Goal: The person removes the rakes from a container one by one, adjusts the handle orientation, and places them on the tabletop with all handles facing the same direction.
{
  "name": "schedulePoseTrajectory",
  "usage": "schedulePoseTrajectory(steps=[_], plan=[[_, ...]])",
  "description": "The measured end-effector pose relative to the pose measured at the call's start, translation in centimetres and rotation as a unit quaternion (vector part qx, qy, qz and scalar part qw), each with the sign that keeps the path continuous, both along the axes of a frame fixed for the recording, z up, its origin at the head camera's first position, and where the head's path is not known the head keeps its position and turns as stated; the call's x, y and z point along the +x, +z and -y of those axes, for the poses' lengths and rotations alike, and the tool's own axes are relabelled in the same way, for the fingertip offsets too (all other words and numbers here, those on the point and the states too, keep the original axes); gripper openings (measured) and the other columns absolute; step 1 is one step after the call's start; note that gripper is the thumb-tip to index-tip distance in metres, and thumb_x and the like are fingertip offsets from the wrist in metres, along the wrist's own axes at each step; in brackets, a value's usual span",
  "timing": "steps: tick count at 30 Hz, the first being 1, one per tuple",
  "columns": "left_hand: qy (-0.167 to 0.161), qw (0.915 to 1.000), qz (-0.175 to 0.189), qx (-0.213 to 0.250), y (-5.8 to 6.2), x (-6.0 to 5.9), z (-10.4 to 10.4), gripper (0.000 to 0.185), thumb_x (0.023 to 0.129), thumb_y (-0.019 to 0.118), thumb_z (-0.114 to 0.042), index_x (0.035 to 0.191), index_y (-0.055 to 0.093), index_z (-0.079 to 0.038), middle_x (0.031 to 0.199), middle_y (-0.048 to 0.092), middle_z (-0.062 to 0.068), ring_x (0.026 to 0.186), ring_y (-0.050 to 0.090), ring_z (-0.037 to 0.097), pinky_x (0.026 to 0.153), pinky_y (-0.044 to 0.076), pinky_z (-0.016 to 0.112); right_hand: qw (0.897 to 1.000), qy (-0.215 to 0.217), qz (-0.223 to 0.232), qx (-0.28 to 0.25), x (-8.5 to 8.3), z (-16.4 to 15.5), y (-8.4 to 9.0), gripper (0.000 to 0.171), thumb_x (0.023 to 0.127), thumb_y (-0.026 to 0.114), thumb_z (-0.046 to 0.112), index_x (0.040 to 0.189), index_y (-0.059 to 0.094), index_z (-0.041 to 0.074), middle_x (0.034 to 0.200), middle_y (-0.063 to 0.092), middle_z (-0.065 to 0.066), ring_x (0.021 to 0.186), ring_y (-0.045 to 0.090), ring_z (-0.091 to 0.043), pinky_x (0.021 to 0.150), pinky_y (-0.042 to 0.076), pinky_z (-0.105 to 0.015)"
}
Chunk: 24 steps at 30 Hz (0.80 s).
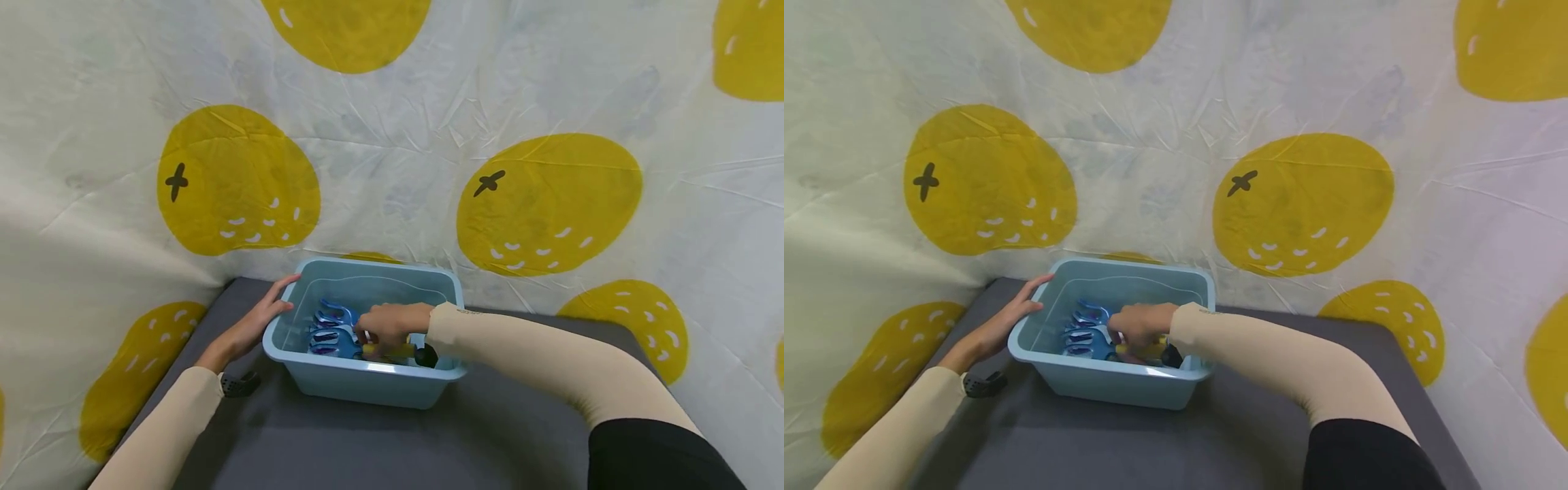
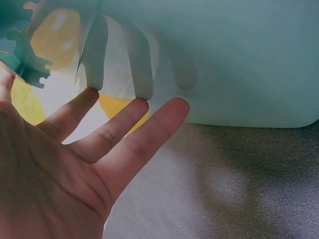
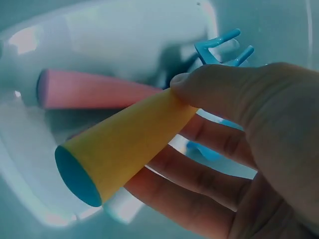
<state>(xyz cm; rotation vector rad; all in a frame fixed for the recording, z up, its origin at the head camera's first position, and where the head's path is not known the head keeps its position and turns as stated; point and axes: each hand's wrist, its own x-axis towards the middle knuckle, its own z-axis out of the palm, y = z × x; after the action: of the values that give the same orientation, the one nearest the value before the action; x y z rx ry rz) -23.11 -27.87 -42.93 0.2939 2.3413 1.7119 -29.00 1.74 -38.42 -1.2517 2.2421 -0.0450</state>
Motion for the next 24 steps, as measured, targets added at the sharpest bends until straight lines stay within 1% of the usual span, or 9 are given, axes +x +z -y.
schedulePoseTrajectory(steps=[4, 8, 11, 16, 20, 24], plan=[[-0.001, 1.0000, 0.000, -0.001, 0.0, -0.1, -0.1, 0.063, 0.109, 0.042, -0.034, 0.164, 0.013, -0.036, 0.170, -0.001, 0.012, 0.141, 0.032, 0.048, 0.107, 0.037, 0.068, 0.999, 0.004, -0.032, -0.004, 0.1, -1.2, 2.0, 0.022, 0.095, 0.074, 0.017, 0.116, 0.071, 0.016, 0.095, 0.068, 0.003, 0.078, 0.063, -0.014, 0.068, 0.055, -0.026], [-0.009, 0.9999, 0.008, 0.010, 0.1, -0.2, -0.1, 0.063, 0.109, 0.041, -0.033, 0.164, 0.011, -0.036, 0.169, -0.001, 0.012, 0.142, 0.031, 0.048, 0.108, 0.037, 0.067, 0.997, -0.002, -0.070, -0.015, 0.1, -2.4, 4.2, 0.028, 0.094, 0.076, 0.019, 0.122, 0.071, 0.016, 0.102, 0.071, 0.001, 0.088, 0.064, -0.015, 0.076, 0.056, -0.028], [-0.016, 0.9993, 0.017, 0.028, 0.2, 0.0, -0.1, 0.063, 0.109, 0.041, -0.033, 0.164, 0.010, -0.035, 0.169, 0.000, 0.012, 0.142, 0.029, 0.048, 0.109, 0.036, 0.067, 0.995, -0.003, -0.092, -0.034, 0.1, -3.4, 5.8, 0.032, 0.094, 0.076, 0.018, 0.125, 0.070, 0.014, 0.107, 0.072, 0.000, 0.093, 0.066, -0.016, 0.081, 0.056, -0.029], [-0.029, 0.9982, 0.024, 0.046, 0.5, 0.3, -0.1, 0.066, 0.107, 0.039, -0.036, 0.165, 0.008, -0.033, 0.169, -0.003, 0.010, 0.144, 0.023, 0.048, 0.111, 0.031, 0.069, 0.991, 0.005, -0.106, -0.079, 0.2, -5.5, 8.5, 0.033, 0.094, 0.075, 0.015, 0.126, 0.069, 0.008, 0.111, 0.072, -0.005, 0.098, 0.067, -0.022, 0.087, 0.055, -0.033], [-0.031, 0.9976, 0.026, 0.057, 0.5, 0.5, 0.0, 0.066, 0.107, 0.039, -0.036, 0.165, 0.008, -0.032, 0.170, -0.004, 0.010, 0.145, 0.022, 0.048, 0.111, 0.030, 0.069, 0.988, -0.006, -0.115, -0.107, 0.4, -8.0, 10.7, 0.030, 0.093, 0.075, 0.013, 0.122, 0.069, 0.006, 0.107, 0.071, -0.006, 0.097, 0.065, -0.024, 0.087, 0.055, -0.035], [-0.024, 0.9970, 0.028, 0.068, 0.3, 0.7, 0.1, 0.063, 0.109, 0.039, -0.034, 0.165, 0.010, -0.033, 0.169, 0.002, 0.011, 0.144, 0.025, 0.047, 0.110, 0.034, 0.065, 0.982, -0.036, -0.130, -0.133, 0.4, -11.1, 12.4, 0.028, 0.092, 0.076, 0.011, 0.119, 0.070, 0.007, 0.102, 0.072, -0.006, 0.091, 0.067, -0.025, 0.082, 0.057, -0.035]])
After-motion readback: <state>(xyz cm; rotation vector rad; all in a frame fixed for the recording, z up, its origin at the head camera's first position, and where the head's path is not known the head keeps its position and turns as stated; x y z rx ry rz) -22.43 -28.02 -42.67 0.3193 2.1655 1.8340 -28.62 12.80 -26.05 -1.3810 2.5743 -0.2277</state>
